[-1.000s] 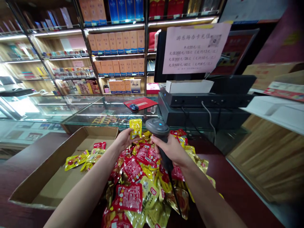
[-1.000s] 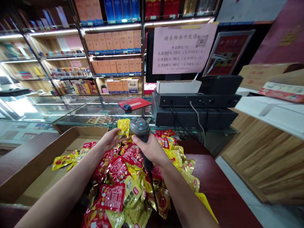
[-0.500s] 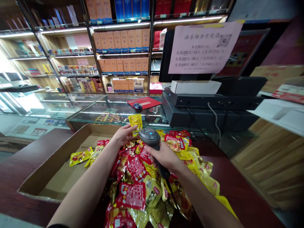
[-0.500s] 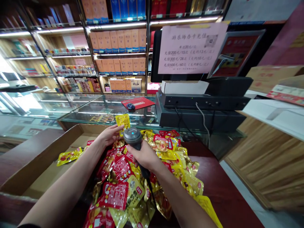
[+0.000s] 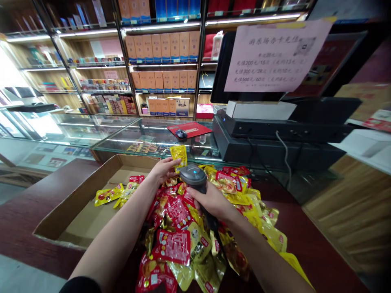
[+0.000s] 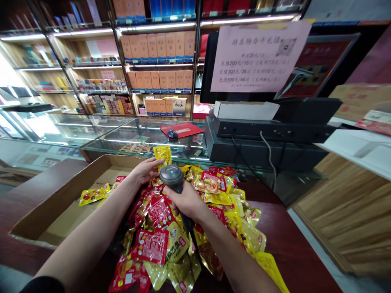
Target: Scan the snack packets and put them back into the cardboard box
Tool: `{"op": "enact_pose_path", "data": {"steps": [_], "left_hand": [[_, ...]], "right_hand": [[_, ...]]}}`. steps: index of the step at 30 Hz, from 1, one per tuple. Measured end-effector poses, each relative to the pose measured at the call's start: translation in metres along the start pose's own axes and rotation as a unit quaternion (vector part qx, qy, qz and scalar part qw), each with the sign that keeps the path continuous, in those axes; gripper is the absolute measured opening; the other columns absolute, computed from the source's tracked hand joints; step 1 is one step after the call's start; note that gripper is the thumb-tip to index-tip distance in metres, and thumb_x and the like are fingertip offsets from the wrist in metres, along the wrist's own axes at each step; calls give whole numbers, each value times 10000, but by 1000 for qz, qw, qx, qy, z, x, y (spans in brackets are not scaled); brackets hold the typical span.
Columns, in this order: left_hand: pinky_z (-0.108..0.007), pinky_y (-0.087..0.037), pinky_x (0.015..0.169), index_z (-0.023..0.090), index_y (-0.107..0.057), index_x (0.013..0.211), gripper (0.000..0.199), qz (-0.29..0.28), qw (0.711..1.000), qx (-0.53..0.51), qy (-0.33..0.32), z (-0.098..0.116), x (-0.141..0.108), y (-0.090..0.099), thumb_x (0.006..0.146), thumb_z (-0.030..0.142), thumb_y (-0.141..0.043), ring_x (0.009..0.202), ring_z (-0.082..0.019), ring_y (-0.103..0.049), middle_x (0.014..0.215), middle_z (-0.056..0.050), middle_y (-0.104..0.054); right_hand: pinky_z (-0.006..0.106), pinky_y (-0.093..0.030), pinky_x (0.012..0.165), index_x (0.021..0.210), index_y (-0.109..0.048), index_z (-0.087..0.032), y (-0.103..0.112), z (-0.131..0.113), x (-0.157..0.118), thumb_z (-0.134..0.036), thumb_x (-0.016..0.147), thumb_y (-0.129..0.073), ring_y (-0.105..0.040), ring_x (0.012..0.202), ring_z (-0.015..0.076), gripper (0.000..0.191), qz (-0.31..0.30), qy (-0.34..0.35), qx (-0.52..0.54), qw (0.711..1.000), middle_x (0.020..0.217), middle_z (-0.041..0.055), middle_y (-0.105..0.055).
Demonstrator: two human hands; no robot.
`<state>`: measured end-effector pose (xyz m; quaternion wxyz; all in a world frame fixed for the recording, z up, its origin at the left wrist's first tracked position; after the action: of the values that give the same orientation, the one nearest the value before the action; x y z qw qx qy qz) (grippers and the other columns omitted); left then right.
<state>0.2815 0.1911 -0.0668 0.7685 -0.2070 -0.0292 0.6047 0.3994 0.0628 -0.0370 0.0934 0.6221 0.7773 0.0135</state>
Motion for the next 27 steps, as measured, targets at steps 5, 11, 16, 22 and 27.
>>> {"op": "enact_pose_path", "data": {"steps": [5, 11, 16, 22, 27], "left_hand": [[-215, -540, 566, 162, -687, 933, 372, -3, 1000, 9, 0, 0, 0, 0, 608, 264, -835, 681, -130, -666, 928, -63, -718], [-237, -555, 595, 137, -688, 905, 324, 17, 1000, -10, 6, 1, -3, -2, 615, 202, -817, 699, -152, -675, 940, -100, -723], [-234, -554, 559, 134, -676, 900, 342, 14, 1000, -12, 8, 0, -3, -2, 600, 207, -824, 671, -154, -673, 925, -101, -723], [-210, -550, 548, 145, -670, 903, 365, -1, 1000, -1, 2, 1, -4, -2, 594, 239, -840, 646, -128, -662, 892, -71, -718], [-270, -579, 610, 131, -672, 899, 345, -5, 1000, -12, -17, 14, -9, -4, 610, 231, -832, 703, -158, -675, 904, -83, -714]], "right_hand": [[227, -392, 360, 689, -481, -214, 0, -1, -1, -389, 797, -621, -453, 333, 88, 248, 2, -1, -9, 1000, 432, -49, -506], [223, -386, 354, 651, -472, -211, 1, 0, -1, -408, 812, -602, -465, 337, 89, 285, 1, 4, -22, 1000, 436, -43, -508], [225, -397, 359, 678, -480, -207, 1, -2, -1, -396, 826, -591, -468, 332, 90, 264, -2, 8, -16, 1000, 439, -43, -513], [229, -412, 370, 794, -533, -191, 3, 1, -1, -402, 814, -609, -482, 332, 99, 225, -4, -15, -2, 1000, 456, -37, -549], [223, -404, 382, 819, -554, -166, 9, -11, -7, -412, 831, -581, -508, 348, 106, 248, 3, 7, -7, 1000, 479, -12, -583]]}}
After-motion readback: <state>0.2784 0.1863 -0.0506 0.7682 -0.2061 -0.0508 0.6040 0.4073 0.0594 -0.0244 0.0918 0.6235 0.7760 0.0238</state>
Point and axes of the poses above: each hand's wrist, its own x-axis towards the middle knuckle, its own y-axis out of the back of the hand, z = x × y, the point moved 10 cm from there along x, towards the middle knuckle
